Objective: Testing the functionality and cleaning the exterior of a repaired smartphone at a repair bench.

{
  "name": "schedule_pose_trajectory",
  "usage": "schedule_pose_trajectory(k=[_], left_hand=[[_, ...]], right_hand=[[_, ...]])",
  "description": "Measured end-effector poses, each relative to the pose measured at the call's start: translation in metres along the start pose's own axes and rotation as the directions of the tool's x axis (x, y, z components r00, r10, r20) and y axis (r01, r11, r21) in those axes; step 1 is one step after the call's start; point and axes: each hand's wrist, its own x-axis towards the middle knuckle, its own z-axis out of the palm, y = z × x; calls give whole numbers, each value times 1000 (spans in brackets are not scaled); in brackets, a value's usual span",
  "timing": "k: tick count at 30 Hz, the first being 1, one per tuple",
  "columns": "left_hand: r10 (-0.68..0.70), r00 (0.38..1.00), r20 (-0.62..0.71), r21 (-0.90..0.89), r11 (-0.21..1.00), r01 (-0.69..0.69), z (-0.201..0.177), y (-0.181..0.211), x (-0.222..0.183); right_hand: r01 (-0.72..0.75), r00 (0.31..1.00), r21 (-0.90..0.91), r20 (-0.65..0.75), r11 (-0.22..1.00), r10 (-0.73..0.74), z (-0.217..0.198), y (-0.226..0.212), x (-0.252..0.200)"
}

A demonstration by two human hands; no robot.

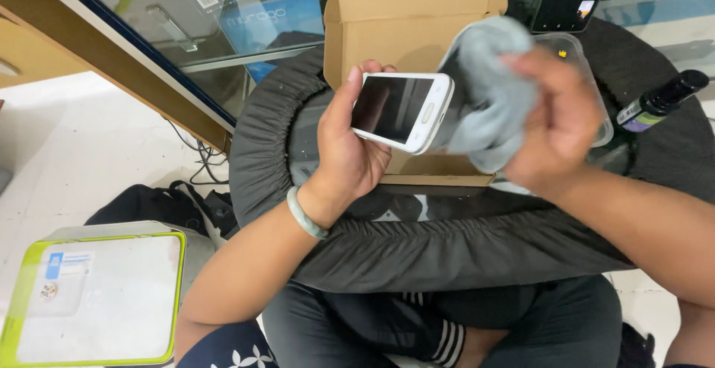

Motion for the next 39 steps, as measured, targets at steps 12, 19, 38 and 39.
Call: schedule_pose_trajectory(k=[12, 19, 38, 39], left_hand=[[60, 989, -137, -62, 996, -69, -8, -4, 3], [61, 981, -182, 28, 998, -57, -12, -8, 6], [449, 857, 252, 162, 854, -495, 18, 31, -17], [503, 806, 311, 188, 799, -571, 19, 32, -19]], right_hand=[[635, 724, -43, 379, 771, -576, 10, -39, 21], [286, 859, 171, 390, 943, -332, 8, -28, 5], [786, 560, -71, 505, 614, -657, 23, -41, 43], [797, 561, -149, 542, 586, -626, 23, -44, 42]])
